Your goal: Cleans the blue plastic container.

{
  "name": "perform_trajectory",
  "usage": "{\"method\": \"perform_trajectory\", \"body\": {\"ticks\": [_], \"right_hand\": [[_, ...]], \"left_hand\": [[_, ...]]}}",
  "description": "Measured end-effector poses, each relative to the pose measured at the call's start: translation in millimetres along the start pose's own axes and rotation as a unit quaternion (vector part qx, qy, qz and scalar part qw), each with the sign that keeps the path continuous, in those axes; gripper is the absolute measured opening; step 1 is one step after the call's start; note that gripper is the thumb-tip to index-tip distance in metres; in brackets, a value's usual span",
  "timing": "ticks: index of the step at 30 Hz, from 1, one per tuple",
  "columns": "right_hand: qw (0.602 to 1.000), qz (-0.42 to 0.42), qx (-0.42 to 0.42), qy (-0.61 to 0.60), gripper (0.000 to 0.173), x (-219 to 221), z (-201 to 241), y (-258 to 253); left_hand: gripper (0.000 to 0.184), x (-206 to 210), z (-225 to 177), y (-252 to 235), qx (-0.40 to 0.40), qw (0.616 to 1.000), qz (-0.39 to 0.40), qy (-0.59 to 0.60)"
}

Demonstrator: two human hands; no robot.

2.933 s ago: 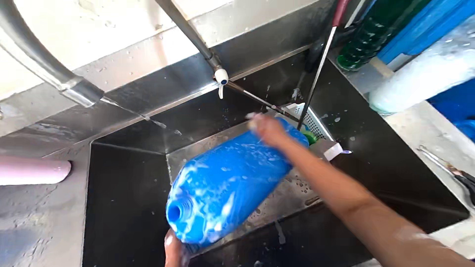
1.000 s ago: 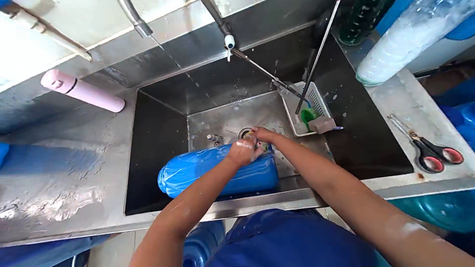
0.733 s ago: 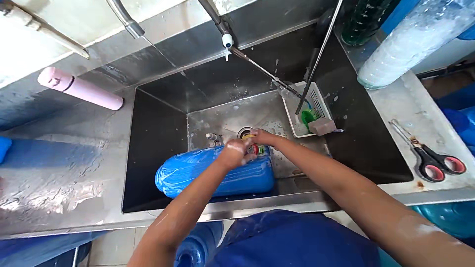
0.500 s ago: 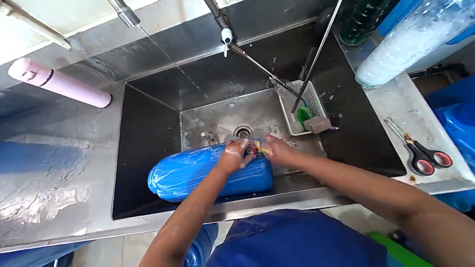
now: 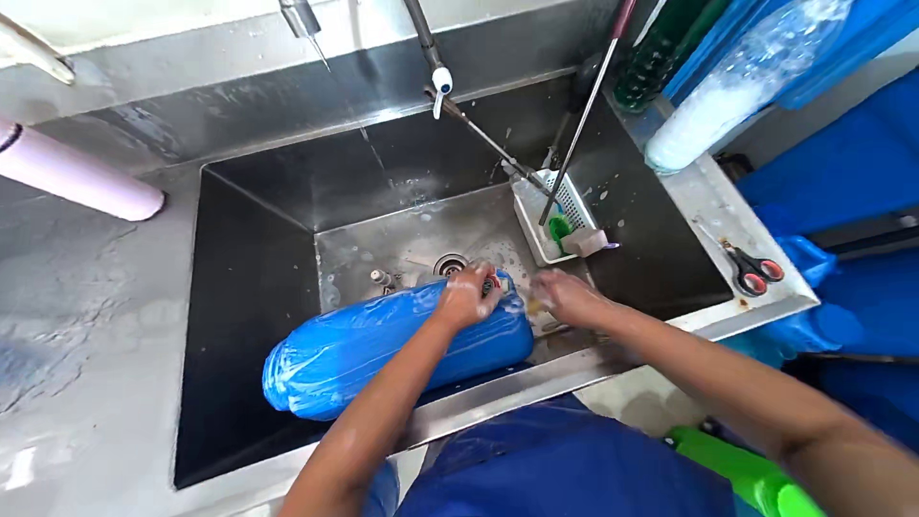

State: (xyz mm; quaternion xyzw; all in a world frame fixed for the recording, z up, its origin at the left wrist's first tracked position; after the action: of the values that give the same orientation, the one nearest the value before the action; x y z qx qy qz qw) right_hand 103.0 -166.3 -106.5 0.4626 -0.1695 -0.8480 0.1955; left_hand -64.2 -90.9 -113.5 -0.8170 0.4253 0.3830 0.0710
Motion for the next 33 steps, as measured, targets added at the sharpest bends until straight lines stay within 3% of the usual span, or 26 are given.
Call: {"method": "perform_trajectory", "body": {"ticks": [2, 5, 7, 10, 13, 16, 18, 20, 22, 23, 25, 26, 29, 30, 31, 33], "right_hand": [[0.99, -0.084, 0.067, -0.096, 0.039, 2.6, 9.1, -18.6], [0.987, 0.049, 0.13, -0.08, 0.04, 6.0, 32.1, -21.2], [0.989, 0.083, 0.106, -0.054, 0.032, -14.0, 44.2, -9.3], [1.0, -0.011, 0.017, -0.013, 0.035, -1.2, 72.0, -32.8], [0.999, -0.04, 0.005, -0.015, 0.029, 18.7, 71.8, -80.8], [0.971, -0.114, 0.084, -0.195, 0.042, -19.6, -3.5, -115.2], [0.953, -0.153, 0.114, -0.235, 0.058, -68.9, -65.4, -125.4], [0.959, -0.172, 0.161, -0.159, 0.083, -87.0, -132.6, -126.8], [0.964, -0.085, 0.251, 0.012, 0.099, -66.8, -180.3, -112.1], [0.954, -0.024, 0.29, 0.071, 0.093, -45.8, -198.9, -103.7], [0.937, 0.062, 0.325, 0.111, 0.066, -19.0, -223.4, -97.0], [0.938, 0.055, 0.331, 0.089, 0.06, -22.0, -227.3, -97.8], [0.925, -0.174, 0.313, -0.126, 0.053, -48.3, -238.0, -115.3], [0.915, -0.207, 0.308, -0.159, 0.052, -49.3, -240.5, -120.9], [0.929, -0.18, 0.294, -0.132, 0.053, -41.2, -243.2, -125.0], [0.972, -0.033, 0.229, 0.05, 0.045, -6.5, -239.6, -124.5]], "left_hand": [[0.043, 5.9, 2.9, 14.4, 0.064, 0.993, -0.103, 0.011], [0.038, 5.1, 15.0, 24.6, 0.067, 0.951, -0.292, 0.069], [0.04, 1.4, 18.3, 24.6, 0.054, 0.932, -0.333, 0.131], [0.042, 4.1, 22.4, 25.5, 0.079, 0.915, -0.362, 0.161], [0.039, 0.7, 22.4, 26.2, 0.065, 0.927, -0.336, 0.153], [0.047, 4.3, 15.3, 24.1, 0.048, 0.978, -0.201, 0.036], [0.05, 5.6, 4.6, 17.8, 0.037, 0.993, -0.095, -0.051], [0.041, 8.9, 0.2, 15.8, 0.018, 0.995, -0.058, -0.078], [0.031, 10.7, -0.1, 14.9, 0.029, 0.99, -0.109, -0.081], [0.029, 11.4, -0.1, 14.3, 0.035, 0.986, -0.137, -0.087], [0.029, 13.9, 0.3, 14.7, 0.045, 0.978, -0.173, -0.109], [0.031, 14.5, 0.7, 14.2, 0.05, 0.974, -0.185, -0.121], [0.033, 17.8, -0.1, 16.7, 0.043, 0.971, -0.192, -0.135], [0.034, 18.2, -0.1, 17.3, 0.037, 0.973, -0.185, -0.133], [0.036, 18.0, -0.5, 17.2, 0.034, 0.975, -0.176, -0.132], [0.038, 15.2, -2.0, 16.4, 0.032, 0.976, -0.166, -0.139]]}}
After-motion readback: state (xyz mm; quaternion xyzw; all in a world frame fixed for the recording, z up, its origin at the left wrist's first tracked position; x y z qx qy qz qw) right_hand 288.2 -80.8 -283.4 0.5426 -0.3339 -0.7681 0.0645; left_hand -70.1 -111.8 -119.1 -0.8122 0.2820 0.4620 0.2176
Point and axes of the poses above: each hand's wrist, its own y-axis away from the middle knuckle, its own x-axis out of the palm, z = x × y, the point moved 4 cm from there along -y, towards the middle knuckle, and after that the axes turned 4 degrees about y, right-handed, at the moved point
